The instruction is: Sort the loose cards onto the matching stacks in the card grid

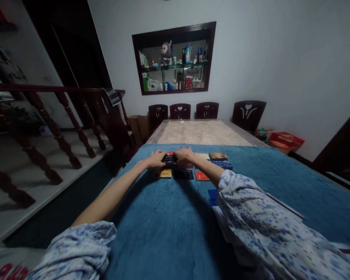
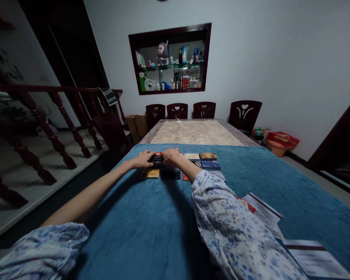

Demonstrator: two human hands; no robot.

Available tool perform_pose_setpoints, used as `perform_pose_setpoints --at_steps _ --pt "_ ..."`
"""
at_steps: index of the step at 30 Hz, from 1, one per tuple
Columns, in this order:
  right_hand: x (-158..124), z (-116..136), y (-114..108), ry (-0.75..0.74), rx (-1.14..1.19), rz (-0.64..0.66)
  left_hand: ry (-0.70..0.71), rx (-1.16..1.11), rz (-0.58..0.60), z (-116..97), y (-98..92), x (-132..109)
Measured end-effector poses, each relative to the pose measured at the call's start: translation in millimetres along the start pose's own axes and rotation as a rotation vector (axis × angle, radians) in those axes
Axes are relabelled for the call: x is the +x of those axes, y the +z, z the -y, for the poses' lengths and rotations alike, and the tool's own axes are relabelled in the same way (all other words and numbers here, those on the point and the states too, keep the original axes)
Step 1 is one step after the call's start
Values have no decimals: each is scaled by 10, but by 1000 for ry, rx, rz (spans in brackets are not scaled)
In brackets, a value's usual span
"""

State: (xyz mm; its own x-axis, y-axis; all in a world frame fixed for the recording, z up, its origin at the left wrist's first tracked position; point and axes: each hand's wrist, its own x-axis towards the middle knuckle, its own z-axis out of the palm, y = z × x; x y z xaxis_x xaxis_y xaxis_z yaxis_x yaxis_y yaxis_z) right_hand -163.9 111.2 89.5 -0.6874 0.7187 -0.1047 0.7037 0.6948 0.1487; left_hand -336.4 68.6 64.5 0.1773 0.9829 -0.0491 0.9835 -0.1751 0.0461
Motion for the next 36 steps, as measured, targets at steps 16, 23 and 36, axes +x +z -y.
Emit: perform_pose_setpoints --at_steps 16,23,36 --pt "332 42 73 -99 -3 4 -11 27 12 230 36 -33" --pt "382 43 121 -115 27 3 16 19 17 288 41 -15" --pt "512 56 252 -153 78 -22 21 20 14 365 96 7"
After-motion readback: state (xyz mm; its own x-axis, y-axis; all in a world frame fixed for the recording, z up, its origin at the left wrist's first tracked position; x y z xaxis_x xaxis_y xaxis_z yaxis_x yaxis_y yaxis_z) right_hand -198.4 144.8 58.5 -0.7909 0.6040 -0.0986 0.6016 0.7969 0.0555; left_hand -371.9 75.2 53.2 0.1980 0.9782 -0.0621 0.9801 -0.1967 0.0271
